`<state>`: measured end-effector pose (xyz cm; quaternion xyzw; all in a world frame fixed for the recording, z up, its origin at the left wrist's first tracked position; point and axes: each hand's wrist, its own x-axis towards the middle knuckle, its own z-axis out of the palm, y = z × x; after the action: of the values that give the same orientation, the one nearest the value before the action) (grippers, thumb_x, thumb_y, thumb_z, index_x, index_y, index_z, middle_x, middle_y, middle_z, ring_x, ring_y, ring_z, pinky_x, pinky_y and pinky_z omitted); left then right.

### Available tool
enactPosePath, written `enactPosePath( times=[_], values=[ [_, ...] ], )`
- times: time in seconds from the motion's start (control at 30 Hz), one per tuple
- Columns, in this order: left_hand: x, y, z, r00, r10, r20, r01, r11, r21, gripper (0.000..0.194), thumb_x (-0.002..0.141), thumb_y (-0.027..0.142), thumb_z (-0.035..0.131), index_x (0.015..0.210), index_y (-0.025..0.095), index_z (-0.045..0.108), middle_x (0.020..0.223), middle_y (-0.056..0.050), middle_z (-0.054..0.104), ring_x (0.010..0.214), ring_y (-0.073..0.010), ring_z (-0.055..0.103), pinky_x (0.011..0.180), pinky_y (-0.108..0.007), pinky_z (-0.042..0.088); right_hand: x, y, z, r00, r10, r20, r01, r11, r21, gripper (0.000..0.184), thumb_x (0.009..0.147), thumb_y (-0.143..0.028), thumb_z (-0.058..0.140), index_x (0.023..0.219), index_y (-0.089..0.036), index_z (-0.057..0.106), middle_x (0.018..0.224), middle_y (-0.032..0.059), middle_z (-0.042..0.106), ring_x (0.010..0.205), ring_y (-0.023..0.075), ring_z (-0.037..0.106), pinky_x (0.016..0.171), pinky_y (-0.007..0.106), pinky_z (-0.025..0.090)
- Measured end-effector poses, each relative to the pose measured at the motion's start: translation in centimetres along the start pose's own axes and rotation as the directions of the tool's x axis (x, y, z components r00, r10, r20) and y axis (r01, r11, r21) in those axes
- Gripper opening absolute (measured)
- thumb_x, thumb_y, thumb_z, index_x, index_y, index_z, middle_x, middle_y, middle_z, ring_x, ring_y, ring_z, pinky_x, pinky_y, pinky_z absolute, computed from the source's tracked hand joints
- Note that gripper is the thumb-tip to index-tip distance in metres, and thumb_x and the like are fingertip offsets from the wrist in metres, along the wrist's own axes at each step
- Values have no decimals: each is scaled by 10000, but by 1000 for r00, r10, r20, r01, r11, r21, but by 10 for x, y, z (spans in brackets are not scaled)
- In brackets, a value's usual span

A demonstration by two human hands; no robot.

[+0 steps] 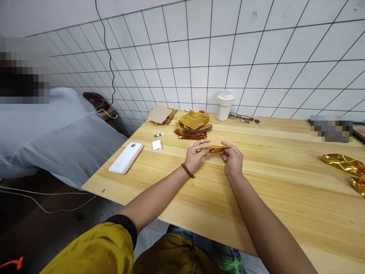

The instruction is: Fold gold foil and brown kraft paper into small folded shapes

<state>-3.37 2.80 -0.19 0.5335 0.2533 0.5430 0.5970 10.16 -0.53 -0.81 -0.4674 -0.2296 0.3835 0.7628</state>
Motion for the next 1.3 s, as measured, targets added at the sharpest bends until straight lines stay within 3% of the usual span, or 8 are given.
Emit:
enactPosePath(
  times=[0.1,0.27,0.47,0.63,0.8,0.97,1.17,1.3],
  values=[
    [-1,0,1,1000,4,12,-4,1000,-4,131,676,202,731,798,209,777,1139,-92,628,1010,-195,583,654,-227,525,2,0,0,999,-10,-43,11,1000,10,323,558,-184,548,813,-136,740,516,-19,509,406,59,353,370,194,181],
    [3,-2,1,990,-63,-127,53,996,-76,384,637,198,768,1019,240,745,1277,-65,586,859,-122,595,599,-190,488,1,2,-2,999,-38,34,38,999,-23,263,618,-230,634,850,-146,727,527,-18,545,388,58,354,370,200,204],
    [4,-1,-1,990,-110,-89,101,990,-103,253,630,252,793,871,186,756,1096,-75,673,760,-106,590,577,-202,454,-5,3,-1,996,-53,78,61,993,-104,310,558,-254,807,847,-167,733,633,-11,606,481,74,465,408,192,309],
    [1,4,4,959,-237,-156,189,944,-271,656,521,128,854,1139,223,656,1119,-62,666,752,-93,598,613,-204,457,-7,1,0,994,-49,97,61,990,-125,258,607,-267,756,846,-169,751,632,-5,607,461,67,425,406,205,284],
    [0,0,9,943,-248,-221,164,927,-339,883,497,59,832,1294,269,516,1174,-42,624,851,-107,615,733,-230,489,-13,3,1,963,6,268,36,988,-152,366,699,-315,709,1038,-181,743,559,-22,586,432,59,360,434,215,259],
    [2,-2,5,947,-249,-204,182,936,-301,754,510,38,737,1225,230,594,1119,-53,658,721,-75,569,639,-209,432,-18,5,1,908,61,414,46,969,-243,444,695,-323,722,1120,-191,721,618,-13,625,454,71,385,452,228,270],
    [8,-1,1,914,-314,-258,228,922,-312,323,573,119,665,891,153,709,935,-46,691,513,-18,437,491,-203,298,-12,1,0,954,61,294,-15,987,-157,370,645,-274,690,992,-161,750,517,-17,590,400,66,335,424,228,235],
    [9,-3,0,912,-301,-278,210,927,-311,335,628,147,637,954,179,709,1046,-53,693,482,-9,439,475,-199,305,-8,0,-2,967,79,244,-50,991,-123,342,636,-261,676,951,-151,749,491,-7,579,386,64,325,409,221,208]
  ],
)
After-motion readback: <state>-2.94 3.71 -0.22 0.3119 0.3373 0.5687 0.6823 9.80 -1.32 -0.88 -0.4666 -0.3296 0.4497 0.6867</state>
